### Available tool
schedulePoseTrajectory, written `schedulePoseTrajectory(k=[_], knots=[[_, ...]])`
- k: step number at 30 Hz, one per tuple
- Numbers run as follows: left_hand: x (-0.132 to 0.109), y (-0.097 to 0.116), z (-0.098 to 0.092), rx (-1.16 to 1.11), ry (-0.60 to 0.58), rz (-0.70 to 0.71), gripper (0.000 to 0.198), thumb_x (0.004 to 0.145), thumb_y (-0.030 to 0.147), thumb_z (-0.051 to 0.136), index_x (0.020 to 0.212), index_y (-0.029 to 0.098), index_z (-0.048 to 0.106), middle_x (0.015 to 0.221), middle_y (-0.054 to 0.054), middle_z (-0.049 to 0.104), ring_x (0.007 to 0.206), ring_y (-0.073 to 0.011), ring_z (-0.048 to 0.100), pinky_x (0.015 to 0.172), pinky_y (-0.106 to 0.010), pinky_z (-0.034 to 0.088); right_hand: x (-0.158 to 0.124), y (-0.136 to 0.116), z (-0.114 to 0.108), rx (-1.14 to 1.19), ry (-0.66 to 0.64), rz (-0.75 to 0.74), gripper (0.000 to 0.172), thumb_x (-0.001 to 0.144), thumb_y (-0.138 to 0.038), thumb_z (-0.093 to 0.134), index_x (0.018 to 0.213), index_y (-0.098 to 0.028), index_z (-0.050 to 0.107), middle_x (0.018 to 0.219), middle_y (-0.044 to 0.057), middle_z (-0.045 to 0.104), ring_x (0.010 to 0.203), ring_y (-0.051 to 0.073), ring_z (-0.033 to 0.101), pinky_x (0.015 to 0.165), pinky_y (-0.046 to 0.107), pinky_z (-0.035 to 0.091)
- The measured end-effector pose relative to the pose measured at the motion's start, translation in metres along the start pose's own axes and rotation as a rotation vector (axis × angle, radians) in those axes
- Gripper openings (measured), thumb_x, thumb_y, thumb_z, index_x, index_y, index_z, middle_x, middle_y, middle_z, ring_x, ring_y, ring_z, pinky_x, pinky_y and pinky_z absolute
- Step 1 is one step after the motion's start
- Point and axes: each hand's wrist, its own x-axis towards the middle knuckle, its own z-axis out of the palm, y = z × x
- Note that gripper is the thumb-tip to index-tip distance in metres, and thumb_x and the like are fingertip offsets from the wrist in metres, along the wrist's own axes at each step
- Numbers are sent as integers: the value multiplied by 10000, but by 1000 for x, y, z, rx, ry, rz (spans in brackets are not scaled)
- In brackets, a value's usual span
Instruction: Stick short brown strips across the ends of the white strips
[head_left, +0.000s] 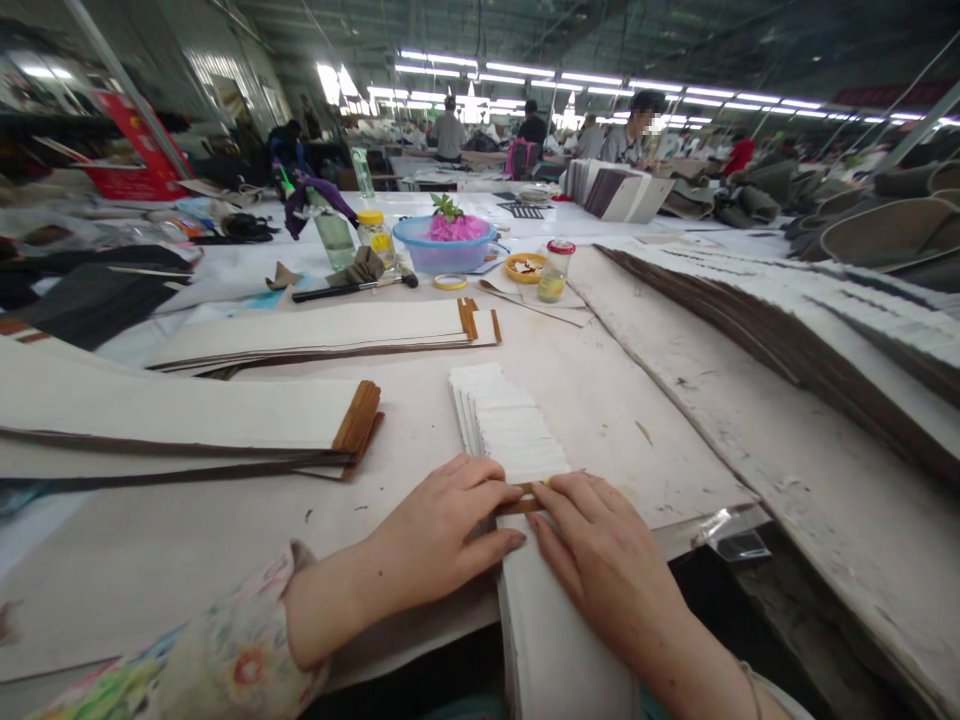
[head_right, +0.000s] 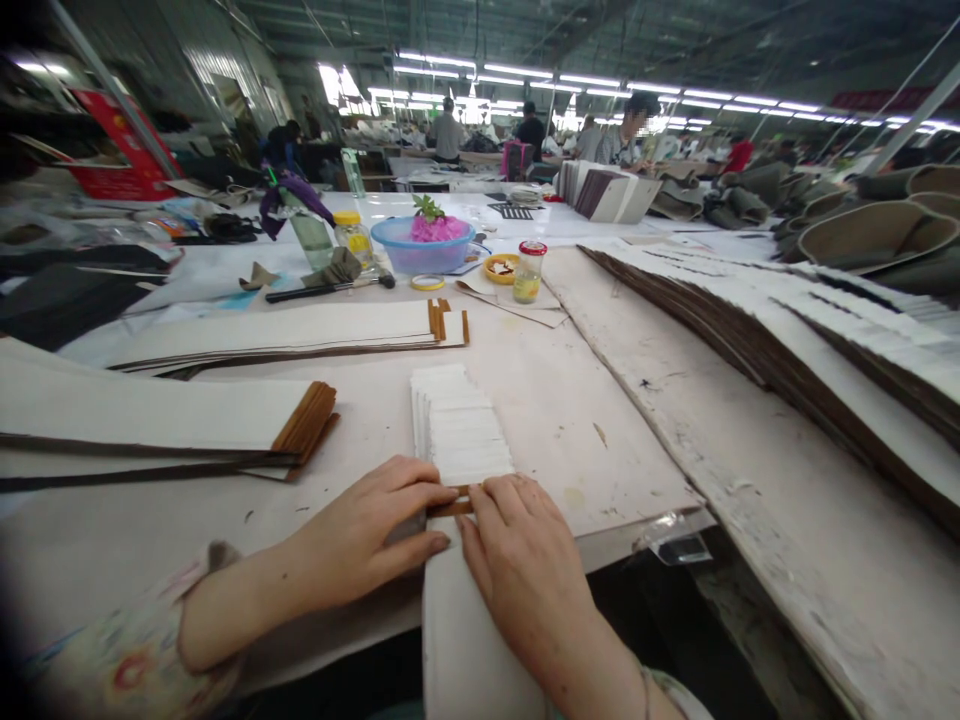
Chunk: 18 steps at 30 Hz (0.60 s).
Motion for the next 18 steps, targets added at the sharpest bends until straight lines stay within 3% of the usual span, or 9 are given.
schedulePoseTrajectory(k=[5,13,18], knots=[[11,-19,-8,-32,118,-84,217,862,239,433,1025,171,558,979,-53,550,948,-162,496,855,-284,403,-5,0,4,31,77,38,261,871,-265,397,1033,-140,559,984,103,573,935,222,524,831,392,442],[15,-16,-7,119,56,-27,213,880,212,384,909,169,591,897,-48,570,875,-164,496,806,-293,398,-7,-1,7,19,113,40,257,869,-252,400,1038,-145,562,991,106,585,939,219,540,833,386,451],[26,-11,-10,76,25,-101,116,825,197,453,785,165,557,793,-13,573,785,-144,510,713,-251,389,-7,-1,8,18,120,46,247,863,-242,405,1031,-150,561,997,106,586,932,226,547,823,397,457]])
